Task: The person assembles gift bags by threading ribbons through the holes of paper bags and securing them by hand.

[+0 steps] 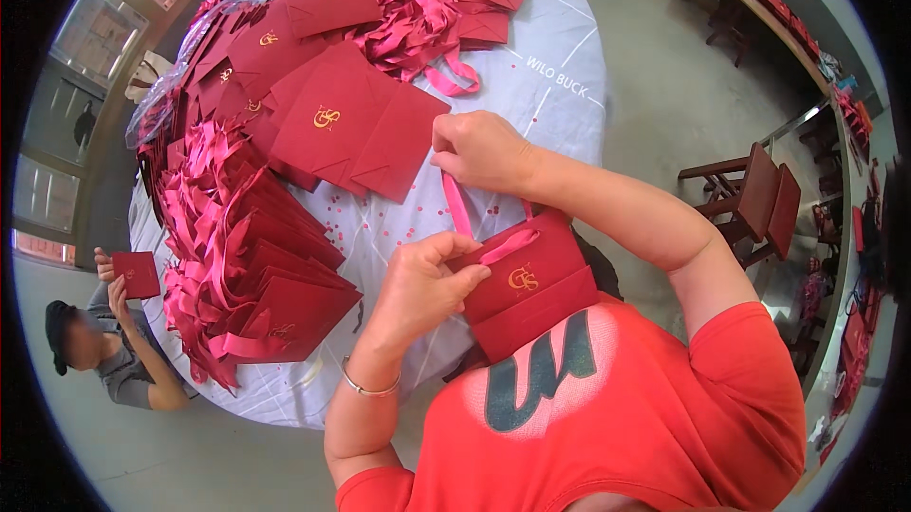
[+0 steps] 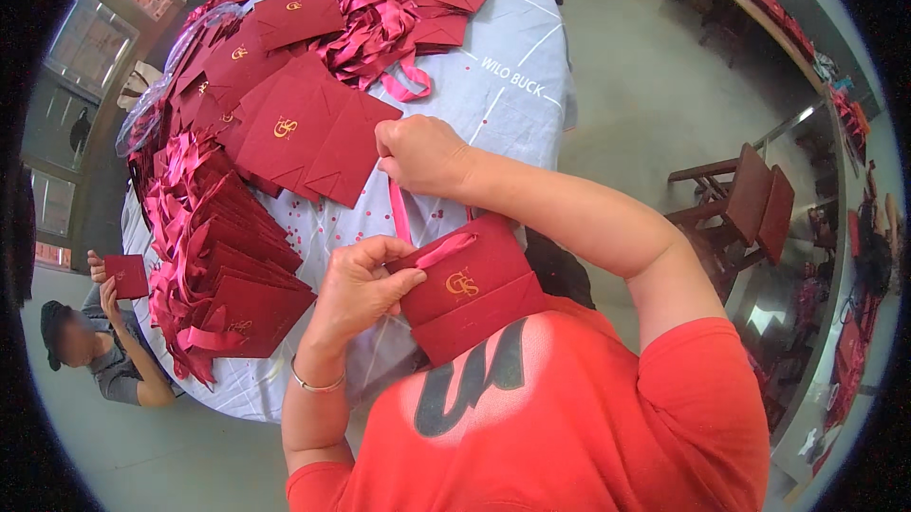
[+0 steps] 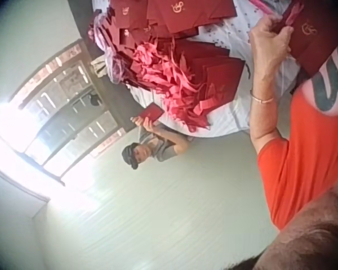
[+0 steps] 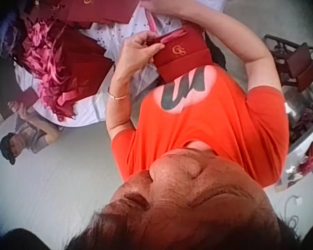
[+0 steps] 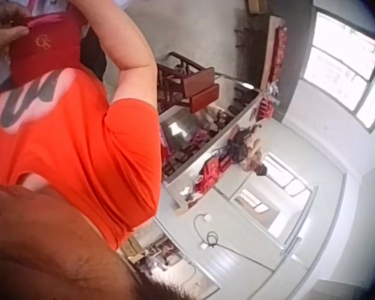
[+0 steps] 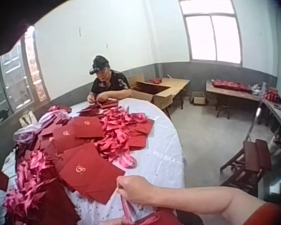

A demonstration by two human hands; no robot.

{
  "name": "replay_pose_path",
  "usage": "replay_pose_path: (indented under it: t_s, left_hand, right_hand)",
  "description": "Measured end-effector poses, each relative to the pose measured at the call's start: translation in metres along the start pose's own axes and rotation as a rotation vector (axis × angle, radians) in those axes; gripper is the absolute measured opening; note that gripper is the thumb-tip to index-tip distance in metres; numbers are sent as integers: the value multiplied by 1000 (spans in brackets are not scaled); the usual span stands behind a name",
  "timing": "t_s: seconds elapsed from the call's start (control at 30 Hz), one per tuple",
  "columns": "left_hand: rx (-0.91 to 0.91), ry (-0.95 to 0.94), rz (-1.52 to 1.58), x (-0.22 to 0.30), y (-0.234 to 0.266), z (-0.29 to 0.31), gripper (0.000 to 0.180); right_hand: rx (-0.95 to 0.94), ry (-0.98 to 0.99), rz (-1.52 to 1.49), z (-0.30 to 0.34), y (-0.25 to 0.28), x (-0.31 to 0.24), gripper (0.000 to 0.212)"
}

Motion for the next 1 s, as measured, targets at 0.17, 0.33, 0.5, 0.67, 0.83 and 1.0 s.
replay_pose_path:
  t_s: [0.17,0.33,0.5,0.67,0.83,1.0]
  left_hand:
    - [35,3,13,-8,1,-2,22]
    - [29,2,-2,-12,-1,-3,20]
    - [39,27,-69,-5,-3,-1,22]
    - [335,-488,-488,15,-6,13,26]
    - [430,-557,-549,33,-25,21,32]
    - [479,-577,-594,20,-33,7,25]
  right_hand:
    - [22,-249,-274,8,37,2,27]
    - [-173,-362,-41,32,66,14,27]
    - [-270,-254,92,37,55,-2,29]
    - [-324,-272,66,30,48,-3,25]
    - [-250,-284,-103,31,42,4,22]
    - [-65,-242,-152,38,31,3,20]
Point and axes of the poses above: each hand's wrist, its own z-axis away from the middle knuckle, its own y-axis out of the back of the hand, x = y × z, the point moved 5 cm from there along -z, towards the middle knuckle, and after that the axes turned 10 degrees about y, right-handed, at the moved point
